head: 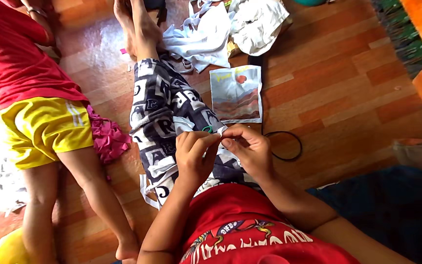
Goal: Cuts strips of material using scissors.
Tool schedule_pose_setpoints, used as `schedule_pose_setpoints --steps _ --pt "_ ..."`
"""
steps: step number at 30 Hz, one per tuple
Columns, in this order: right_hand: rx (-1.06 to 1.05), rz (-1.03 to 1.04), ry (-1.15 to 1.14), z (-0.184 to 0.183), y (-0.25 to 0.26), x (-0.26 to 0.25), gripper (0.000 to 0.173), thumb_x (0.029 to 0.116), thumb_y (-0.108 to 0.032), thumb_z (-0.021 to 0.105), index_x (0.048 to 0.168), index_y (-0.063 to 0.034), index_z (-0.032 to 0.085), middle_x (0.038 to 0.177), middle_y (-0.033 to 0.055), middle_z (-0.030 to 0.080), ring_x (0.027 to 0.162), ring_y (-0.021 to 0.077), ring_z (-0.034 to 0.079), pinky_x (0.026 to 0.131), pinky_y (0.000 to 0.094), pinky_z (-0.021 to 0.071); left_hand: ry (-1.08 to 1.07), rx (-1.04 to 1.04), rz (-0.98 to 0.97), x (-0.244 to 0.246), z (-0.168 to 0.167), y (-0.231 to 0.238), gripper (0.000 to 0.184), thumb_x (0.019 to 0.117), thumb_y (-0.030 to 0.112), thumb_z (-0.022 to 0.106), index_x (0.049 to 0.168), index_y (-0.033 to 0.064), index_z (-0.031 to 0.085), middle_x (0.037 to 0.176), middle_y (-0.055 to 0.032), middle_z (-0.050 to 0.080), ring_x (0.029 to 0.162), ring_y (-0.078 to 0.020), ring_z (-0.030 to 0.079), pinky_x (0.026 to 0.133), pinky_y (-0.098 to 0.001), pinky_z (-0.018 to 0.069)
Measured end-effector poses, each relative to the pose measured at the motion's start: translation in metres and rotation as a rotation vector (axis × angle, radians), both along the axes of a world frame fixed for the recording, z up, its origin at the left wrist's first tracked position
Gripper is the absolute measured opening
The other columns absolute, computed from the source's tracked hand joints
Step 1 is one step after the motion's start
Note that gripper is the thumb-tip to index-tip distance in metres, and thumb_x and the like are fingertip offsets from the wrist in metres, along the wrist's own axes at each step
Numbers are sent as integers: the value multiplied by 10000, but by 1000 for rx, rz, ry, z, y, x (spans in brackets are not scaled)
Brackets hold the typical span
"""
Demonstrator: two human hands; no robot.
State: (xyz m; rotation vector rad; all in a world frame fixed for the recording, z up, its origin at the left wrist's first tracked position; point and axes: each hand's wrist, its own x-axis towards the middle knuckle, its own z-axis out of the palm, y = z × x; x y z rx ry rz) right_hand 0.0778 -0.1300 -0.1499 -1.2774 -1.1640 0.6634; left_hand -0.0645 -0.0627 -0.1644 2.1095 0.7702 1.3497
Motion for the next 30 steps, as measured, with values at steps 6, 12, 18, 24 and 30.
schedule_pose_setpoints --steps 6,12,18,24,30 --pt "-20 -38 10 -2 1 -1 57 940 -82 674 965 -33 686 928 -22 676 824 6 651 761 176 573 17 45 -19 0 -3 -3 68 912 101 700 950 69 747 900 -56 675 881 -172 604 868 -347 462" --pt "-9 -41 -65 -3 1 1 77 932 -70 633 952 -18 687 925 -10 669 826 -9 635 754 152 555 -49 -203 -125 -4 1 1 82 914 103 698 943 44 748 913 -44 703 882 -114 622 831 -289 488" --pt "22 -39 -136 -6 2 2 70 902 -59 651 922 -10 695 931 6 672 864 -4 636 791 151 549 14 -142 -89 -4 2 5 42 867 81 728 886 59 759 865 -38 701 834 -122 613 822 -307 466" --pt "49 -15 -211 -8 3 6 62 881 -43 664 901 6 694 920 36 680 868 16 649 792 154 553 89 -100 -54 -5 4 6 44 857 106 721 860 72 749 846 -38 699 808 -131 604 842 -336 441" --pt "44 -17 -184 -6 3 3 64 885 -43 662 901 10 695 911 31 680 852 10 649 785 151 556 124 -12 0 -4 4 7 34 842 117 720 839 84 727 835 -44 694 804 -156 608 845 -358 437"
